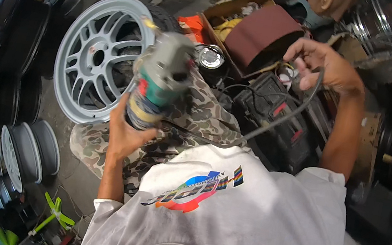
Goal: Preparing a car wheel for refinishing by sanding the surface with a power grinder and by hand.
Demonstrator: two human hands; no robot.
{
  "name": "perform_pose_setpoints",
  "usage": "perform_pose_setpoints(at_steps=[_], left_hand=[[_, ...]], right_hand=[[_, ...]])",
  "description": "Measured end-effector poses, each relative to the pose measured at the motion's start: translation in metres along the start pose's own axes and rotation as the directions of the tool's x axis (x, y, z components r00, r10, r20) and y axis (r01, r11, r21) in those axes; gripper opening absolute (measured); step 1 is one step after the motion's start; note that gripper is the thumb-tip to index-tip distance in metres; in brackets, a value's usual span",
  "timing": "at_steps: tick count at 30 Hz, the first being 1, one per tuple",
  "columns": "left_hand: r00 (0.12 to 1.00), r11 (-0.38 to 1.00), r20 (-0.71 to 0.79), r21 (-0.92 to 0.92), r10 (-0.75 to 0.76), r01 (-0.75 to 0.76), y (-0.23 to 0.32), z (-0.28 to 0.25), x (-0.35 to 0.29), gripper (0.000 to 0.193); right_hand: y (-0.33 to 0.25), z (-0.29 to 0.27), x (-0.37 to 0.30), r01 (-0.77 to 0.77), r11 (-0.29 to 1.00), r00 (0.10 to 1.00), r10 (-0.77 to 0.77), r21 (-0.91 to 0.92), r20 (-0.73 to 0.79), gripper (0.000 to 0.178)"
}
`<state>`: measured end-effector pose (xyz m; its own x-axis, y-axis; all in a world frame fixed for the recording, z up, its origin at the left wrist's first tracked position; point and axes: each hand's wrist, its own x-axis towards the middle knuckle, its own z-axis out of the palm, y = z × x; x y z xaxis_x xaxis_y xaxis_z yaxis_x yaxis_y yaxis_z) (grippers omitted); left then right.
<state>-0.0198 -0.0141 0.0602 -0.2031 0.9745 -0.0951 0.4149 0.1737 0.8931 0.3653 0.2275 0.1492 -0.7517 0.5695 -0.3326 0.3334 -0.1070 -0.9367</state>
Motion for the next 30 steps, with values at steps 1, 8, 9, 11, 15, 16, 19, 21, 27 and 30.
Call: perform_pose_setpoints(at_steps=[1, 8, 9, 11, 15, 16, 19, 21, 27, 30], left_hand=[[0.998, 0.998, -0.044, -0.035, -0.045, 0.044, -0.005, 0.002, -0.001, 0.067], [0.986, 0.99, -0.132, -0.111, -0.102, 0.087, 0.011, 0.006, 0.019, 0.061], [0.984, 0.986, -0.129, -0.128, -0.123, 0.107, 0.012, 0.006, 0.02, 0.062], [0.985, 0.993, -0.145, -0.086, -0.097, 0.085, 0.011, 0.009, 0.02, 0.063], [0.99, 0.997, -0.119, 0.02, -0.078, 0.081, 0.015, 0.008, 0.016, 0.072], [0.989, 0.995, -0.119, 0.027, -0.088, 0.091, 0.014, 0.009, 0.016, 0.072], [0.991, 0.991, -0.099, 0.089, -0.091, 0.099, 0.013, 0.009, 0.008, 0.076], [0.966, 0.986, -0.222, 0.069, -0.133, 0.151, 0.014, 0.01, 0.0, 0.083], [0.974, 0.97, -0.138, 0.14, -0.178, 0.197, 0.001, -0.002, -0.003, 0.082], [0.963, 0.968, -0.166, 0.099, -0.214, 0.232, 0.01, 0.004, 0.0, 0.065]], right_hand=[[0.027, 0.007, -0.003, -0.047, 0.999, 0.993, 0.048, 0.013, -0.107, 0.05], [0.182, 0.05, 0.009, -0.464, 0.86, 0.751, 0.254, -0.213, -0.609, 0.05], [0.181, 0.059, 0.011, -0.481, 0.869, 0.791, 0.375, -0.114, -0.484, 0.047], [0.22, 0.078, 0.021, -0.333, 0.93, 0.916, 0.279, -0.158, -0.288, 0.03], [0.224, 0.123, 0.052, -0.332, 0.857, 0.936, 0.352, -0.395, -0.024, 0.029], [0.225, 0.126, 0.058, -0.33, 0.86, 0.936, 0.353, -0.388, -0.013, 0.029], [0.233, 0.133, 0.07, -0.419, 0.84, 0.898, 0.328, -0.345, -0.292, 0.03], [0.241, 0.134, 0.077, -0.414, 0.82, 0.91, 0.375, -0.394, -0.176, 0.031], [0.258, 0.172, 0.081, -0.29, 0.92, 0.956, 0.293, -0.265, -0.027, 0.024], [0.244, 0.174, 0.09, -0.23, 0.972, 0.931, 0.204, -0.054, -0.304, 0.022]])
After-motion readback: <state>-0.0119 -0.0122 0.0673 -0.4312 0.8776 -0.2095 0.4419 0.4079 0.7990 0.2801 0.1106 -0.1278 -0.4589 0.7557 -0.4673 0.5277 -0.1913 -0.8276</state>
